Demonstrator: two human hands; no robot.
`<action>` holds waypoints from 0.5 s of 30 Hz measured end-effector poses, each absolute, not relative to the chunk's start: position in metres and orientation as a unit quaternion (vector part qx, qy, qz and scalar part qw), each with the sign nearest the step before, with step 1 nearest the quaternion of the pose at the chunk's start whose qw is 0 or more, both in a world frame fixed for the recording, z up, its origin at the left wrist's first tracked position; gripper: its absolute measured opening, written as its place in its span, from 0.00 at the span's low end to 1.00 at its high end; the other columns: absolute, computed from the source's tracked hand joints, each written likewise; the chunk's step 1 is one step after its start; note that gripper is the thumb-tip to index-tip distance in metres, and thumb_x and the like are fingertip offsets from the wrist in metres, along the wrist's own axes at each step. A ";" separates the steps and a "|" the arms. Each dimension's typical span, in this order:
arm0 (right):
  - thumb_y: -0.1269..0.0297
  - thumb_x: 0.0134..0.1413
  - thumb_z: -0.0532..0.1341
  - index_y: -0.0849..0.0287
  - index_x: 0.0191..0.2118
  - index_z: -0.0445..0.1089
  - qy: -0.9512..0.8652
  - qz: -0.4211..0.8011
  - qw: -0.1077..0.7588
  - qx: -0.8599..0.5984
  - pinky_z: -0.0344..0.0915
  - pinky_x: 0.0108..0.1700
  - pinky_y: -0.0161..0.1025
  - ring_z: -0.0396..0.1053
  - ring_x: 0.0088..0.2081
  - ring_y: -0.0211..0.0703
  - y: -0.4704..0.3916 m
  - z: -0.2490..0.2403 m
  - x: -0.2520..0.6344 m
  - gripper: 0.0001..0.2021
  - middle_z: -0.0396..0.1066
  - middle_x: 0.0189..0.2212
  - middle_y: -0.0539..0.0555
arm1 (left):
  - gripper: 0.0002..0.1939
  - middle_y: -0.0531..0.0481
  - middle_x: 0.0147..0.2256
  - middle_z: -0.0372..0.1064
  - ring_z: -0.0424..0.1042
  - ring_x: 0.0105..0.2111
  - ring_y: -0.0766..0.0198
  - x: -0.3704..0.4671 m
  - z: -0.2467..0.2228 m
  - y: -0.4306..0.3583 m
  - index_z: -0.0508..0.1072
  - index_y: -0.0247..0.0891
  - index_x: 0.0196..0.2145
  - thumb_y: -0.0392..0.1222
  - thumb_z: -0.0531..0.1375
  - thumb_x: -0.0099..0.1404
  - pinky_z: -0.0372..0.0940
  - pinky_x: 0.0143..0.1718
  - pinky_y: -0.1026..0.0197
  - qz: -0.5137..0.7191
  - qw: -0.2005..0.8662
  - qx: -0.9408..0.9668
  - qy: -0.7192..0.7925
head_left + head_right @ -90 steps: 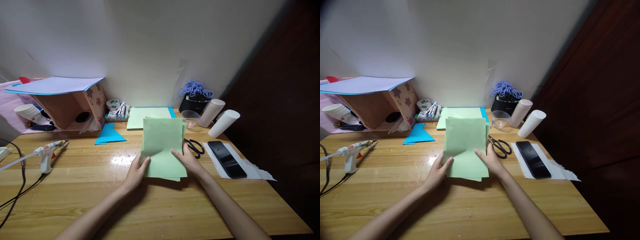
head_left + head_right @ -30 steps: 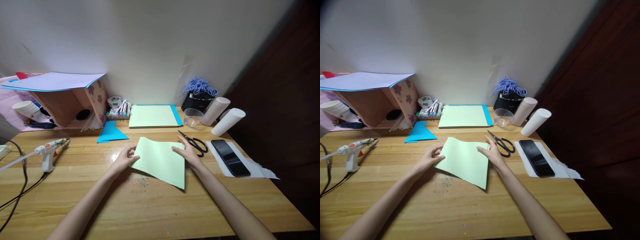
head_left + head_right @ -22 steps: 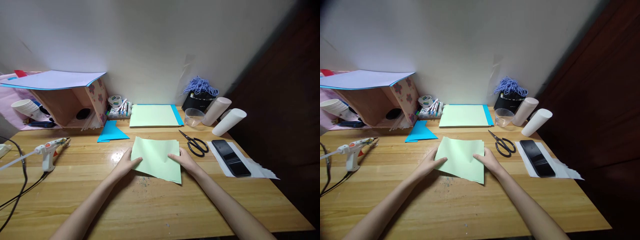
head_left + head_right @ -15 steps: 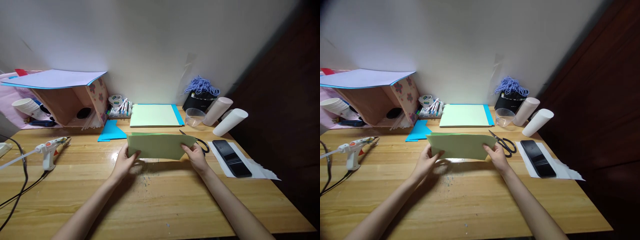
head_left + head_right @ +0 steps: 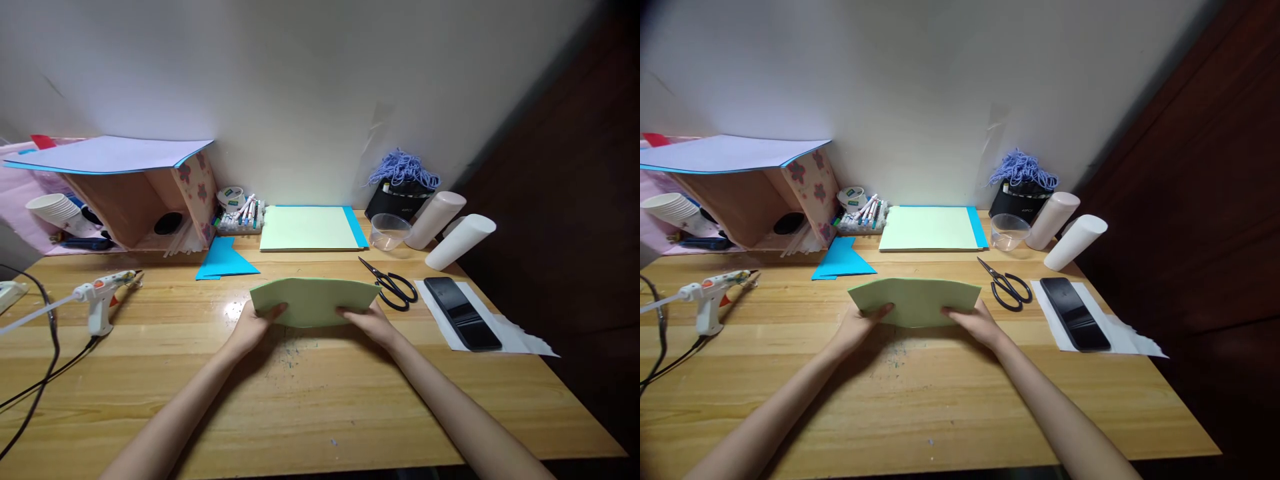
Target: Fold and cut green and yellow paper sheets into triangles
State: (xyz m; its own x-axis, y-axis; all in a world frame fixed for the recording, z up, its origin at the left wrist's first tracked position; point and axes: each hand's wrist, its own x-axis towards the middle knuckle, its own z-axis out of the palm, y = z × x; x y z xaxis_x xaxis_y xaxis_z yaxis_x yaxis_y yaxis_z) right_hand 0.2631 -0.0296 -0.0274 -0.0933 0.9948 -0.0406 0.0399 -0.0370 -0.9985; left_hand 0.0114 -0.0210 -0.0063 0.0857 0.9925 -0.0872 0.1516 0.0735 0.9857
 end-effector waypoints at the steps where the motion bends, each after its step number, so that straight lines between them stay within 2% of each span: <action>1: 0.54 0.40 0.65 0.59 0.39 0.70 -0.534 0.525 0.440 -0.494 0.66 0.44 0.46 0.69 0.41 0.50 -0.028 -0.023 0.264 0.19 0.72 0.39 0.57 | 0.20 0.43 0.39 0.73 0.71 0.38 0.54 0.010 -0.008 -0.019 0.72 0.34 0.38 0.51 0.62 0.51 0.67 0.38 0.56 0.419 0.503 0.530 0.538; 4: 0.53 0.45 0.61 0.58 0.44 0.67 -0.610 0.487 0.415 -0.467 0.62 0.48 0.46 0.67 0.45 0.49 -0.022 -0.002 0.285 0.20 0.70 0.42 0.58 | 0.23 0.42 0.38 0.72 0.71 0.38 0.52 0.001 -0.014 -0.011 0.71 0.32 0.38 0.54 0.61 0.51 0.66 0.36 0.56 0.425 0.483 0.518 0.563; 6: 0.52 0.49 0.58 0.57 0.43 0.66 -0.614 0.365 0.440 -0.544 0.60 0.50 0.47 0.67 0.45 0.48 -0.019 0.011 0.319 0.18 0.70 0.42 0.57 | 0.24 0.41 0.39 0.72 0.70 0.39 0.51 -0.009 -0.018 -0.004 0.70 0.32 0.39 0.54 0.61 0.51 0.66 0.38 0.55 0.429 0.450 0.524 0.582; 8: 0.50 0.46 0.59 0.59 0.40 0.67 -0.565 0.177 0.431 -0.681 0.58 0.50 0.50 0.66 0.45 0.52 -0.022 0.016 0.364 0.19 0.68 0.42 0.60 | 0.24 0.42 0.41 0.71 0.69 0.42 0.51 -0.019 -0.021 0.003 0.69 0.34 0.42 0.52 0.62 0.51 0.64 0.41 0.54 0.427 0.398 0.540 0.606; 10: 0.49 0.37 0.63 0.63 0.37 0.67 -0.492 0.063 0.328 -0.804 0.57 0.47 0.54 0.63 0.47 0.62 -0.029 0.013 0.411 0.24 0.66 0.41 0.68 | 0.26 0.41 0.43 0.69 0.68 0.43 0.50 -0.027 -0.023 0.008 0.66 0.36 0.45 0.50 0.62 0.51 0.63 0.43 0.52 0.407 0.329 0.563 0.640; 12: 0.47 0.29 0.66 0.67 0.37 0.67 -0.433 0.099 0.212 -0.871 0.59 0.42 0.56 0.61 0.46 0.71 -0.038 0.003 0.448 0.30 0.64 0.41 0.74 | 0.30 0.40 0.46 0.66 0.66 0.45 0.49 -0.031 -0.024 0.011 0.61 0.38 0.50 0.49 0.62 0.51 0.61 0.44 0.50 0.381 0.259 0.582 0.669; 13: 0.48 0.24 0.68 0.68 0.36 0.67 -0.415 0.124 0.183 -0.883 0.60 0.41 0.55 0.62 0.46 0.72 -0.041 -0.002 0.460 0.33 0.64 0.40 0.76 | 0.32 0.40 0.47 0.64 0.65 0.45 0.48 -0.032 -0.025 0.012 0.59 0.38 0.52 0.49 0.62 0.51 0.61 0.45 0.49 0.375 0.229 0.589 0.679; 15: 0.48 0.21 0.68 0.70 0.40 0.66 -0.407 0.136 0.155 -0.890 0.60 0.41 0.55 0.62 0.46 0.72 -0.043 -0.011 0.472 0.37 0.62 0.42 0.78 | 0.35 0.39 0.49 0.60 0.63 0.47 0.49 -0.032 -0.026 0.013 0.53 0.37 0.55 0.48 0.61 0.52 0.60 0.47 0.48 0.373 0.180 0.598 0.686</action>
State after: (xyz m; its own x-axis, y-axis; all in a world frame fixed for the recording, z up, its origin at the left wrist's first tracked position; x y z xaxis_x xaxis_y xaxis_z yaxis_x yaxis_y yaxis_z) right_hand 0.4721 -0.0434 -0.0110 0.6311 0.7671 -0.1154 0.6831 -0.6200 -0.3859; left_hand -0.0322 0.0127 -0.0264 -0.2199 0.9551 0.1987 0.6863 0.0066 0.7273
